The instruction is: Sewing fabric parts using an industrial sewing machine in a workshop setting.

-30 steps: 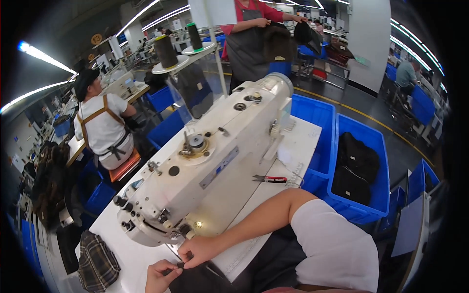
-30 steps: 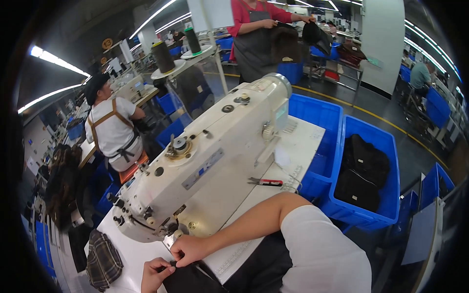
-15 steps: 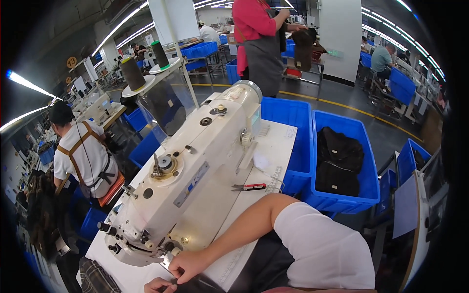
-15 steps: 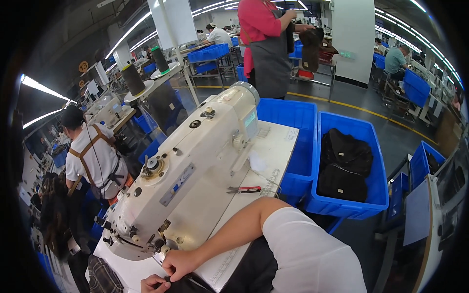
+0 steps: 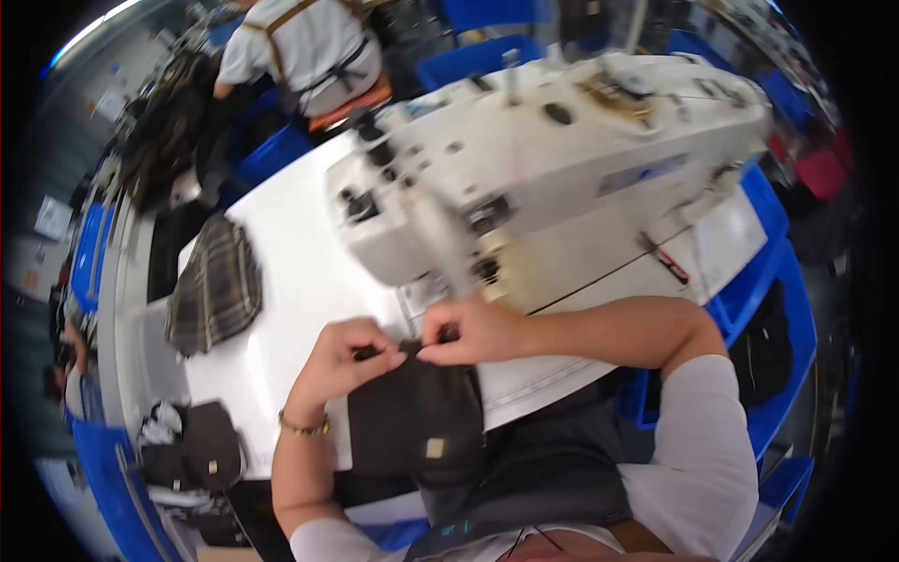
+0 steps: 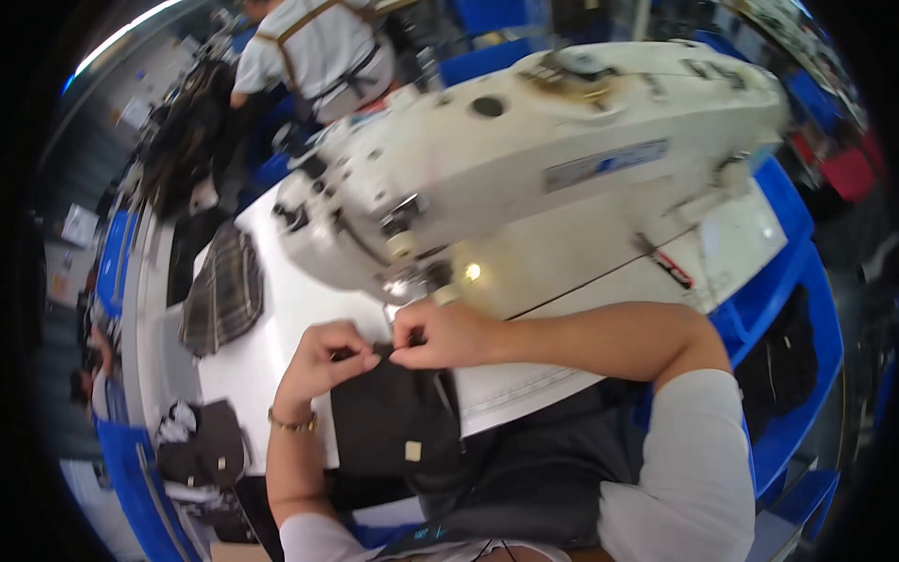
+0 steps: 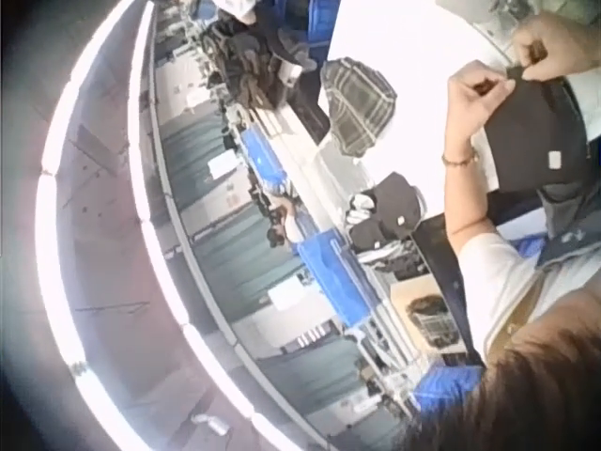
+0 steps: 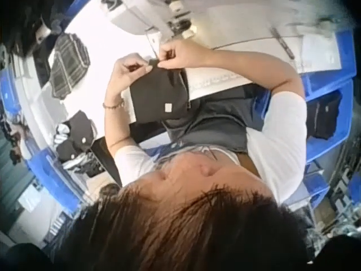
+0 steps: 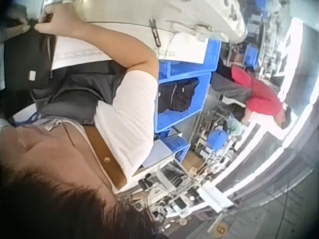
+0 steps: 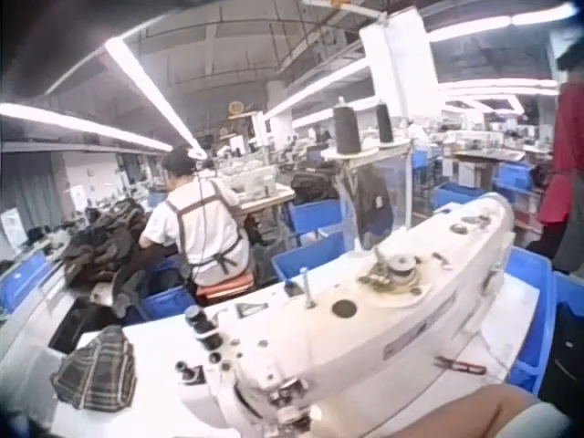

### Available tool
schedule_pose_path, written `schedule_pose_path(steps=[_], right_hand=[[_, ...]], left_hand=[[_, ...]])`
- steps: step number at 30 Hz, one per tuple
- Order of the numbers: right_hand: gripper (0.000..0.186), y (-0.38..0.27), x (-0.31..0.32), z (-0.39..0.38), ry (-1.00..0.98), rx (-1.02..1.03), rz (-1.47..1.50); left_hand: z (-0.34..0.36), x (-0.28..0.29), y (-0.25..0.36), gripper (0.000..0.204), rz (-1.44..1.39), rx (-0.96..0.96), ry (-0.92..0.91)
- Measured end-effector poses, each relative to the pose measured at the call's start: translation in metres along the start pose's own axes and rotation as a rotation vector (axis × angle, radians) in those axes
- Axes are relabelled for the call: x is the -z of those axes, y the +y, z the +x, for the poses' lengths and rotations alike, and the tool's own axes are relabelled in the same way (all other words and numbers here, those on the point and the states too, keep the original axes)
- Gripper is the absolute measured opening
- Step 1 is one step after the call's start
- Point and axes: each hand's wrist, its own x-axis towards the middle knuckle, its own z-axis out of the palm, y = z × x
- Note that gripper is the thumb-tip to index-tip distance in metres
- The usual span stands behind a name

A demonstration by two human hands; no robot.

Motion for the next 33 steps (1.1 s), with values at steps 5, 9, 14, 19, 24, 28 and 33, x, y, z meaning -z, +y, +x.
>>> schedule_pose_path(steps=[5, 9, 14, 19, 24, 28, 33], right_hand=[[0.017, -0.018, -0.002, 0.006, -0.061, -0.087, 0.138], [0.017, -0.019, -0.008, 0.004, -0.063, -0.161, 0.227], [0.02, -0.016, -0.005, 0.0, -0.111, -0.193, 0.176], [0.02, -0.016, -0.005, 0.002, -0.091, -0.15, 0.167], [0.02, -0.018, -0.004, 0.002, -0.077, -0.139, 0.182], [0.02, -0.019, -0.004, 0.002, -0.079, -0.137, 0.193], [0.02, -0.022, -0.003, 0.003, -0.07, -0.023, -0.016]], left_hand=[[-0.011, 0.005, -0.004, 0.008, -0.053, 0.035, 0.027], [-0.014, 0.003, -0.005, 0.009, -0.064, 0.03, 0.004], [-0.015, 0.002, -0.003, 0.011, -0.079, 0.047, -0.026], [-0.015, -0.007, -0.001, 0.018, -0.174, 0.124, 0.032], [-0.013, -0.012, -0.002, 0.018, -0.234, 0.172, 0.06], [-0.013, -0.014, 0.0, 0.014, -0.228, 0.164, 0.079], [-0.014, -0.009, 0.001, 0.011, -0.136, 0.144, 0.098]])
